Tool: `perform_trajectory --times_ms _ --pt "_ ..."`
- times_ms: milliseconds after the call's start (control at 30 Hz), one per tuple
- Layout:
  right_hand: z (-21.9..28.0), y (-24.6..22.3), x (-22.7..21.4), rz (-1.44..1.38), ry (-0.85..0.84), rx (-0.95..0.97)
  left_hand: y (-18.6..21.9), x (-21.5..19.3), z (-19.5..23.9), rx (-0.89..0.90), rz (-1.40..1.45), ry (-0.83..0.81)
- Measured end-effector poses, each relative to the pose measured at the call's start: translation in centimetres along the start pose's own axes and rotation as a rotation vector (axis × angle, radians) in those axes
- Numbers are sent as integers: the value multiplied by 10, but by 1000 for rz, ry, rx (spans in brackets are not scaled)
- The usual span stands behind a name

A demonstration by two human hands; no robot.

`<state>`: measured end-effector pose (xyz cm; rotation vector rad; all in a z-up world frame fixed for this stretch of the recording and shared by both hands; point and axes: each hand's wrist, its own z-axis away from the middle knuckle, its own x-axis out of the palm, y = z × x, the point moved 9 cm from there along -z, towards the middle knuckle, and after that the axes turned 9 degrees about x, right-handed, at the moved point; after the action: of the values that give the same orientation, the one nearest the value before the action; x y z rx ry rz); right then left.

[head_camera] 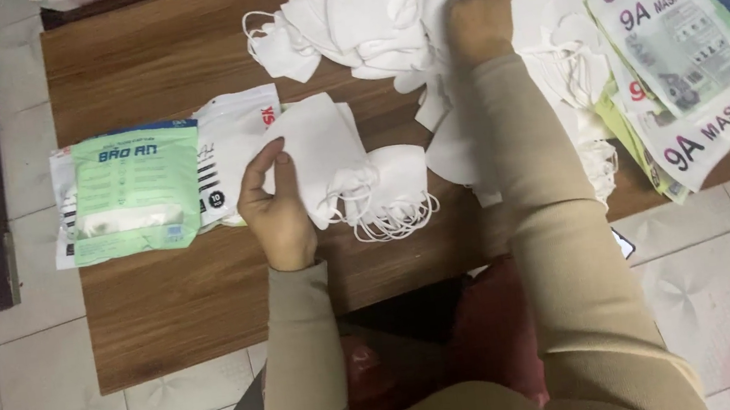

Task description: Folding and stacking face masks on a wooden table in a workspace.

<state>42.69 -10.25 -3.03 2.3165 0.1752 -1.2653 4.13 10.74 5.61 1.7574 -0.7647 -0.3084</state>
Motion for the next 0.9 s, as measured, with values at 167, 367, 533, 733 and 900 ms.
perform_trajectory --times_ms 167,367,533,733,900 --pt "8 31 -21 -99 133 27 -3 1 -1 14 -6 -17" --pt "60 95 -191 -971 436 43 -3 14 4 31 -99 -163" --pt "109 95 -163 -1620 -247 433 -18 26 11 21 -165 -279" --pt "148 20 -187 -1744 -583 289 -29 40 22 21 -101 -373" --pt "152 -18 -215 -1629 -662 99 -33 52 30 3 -76 -431"
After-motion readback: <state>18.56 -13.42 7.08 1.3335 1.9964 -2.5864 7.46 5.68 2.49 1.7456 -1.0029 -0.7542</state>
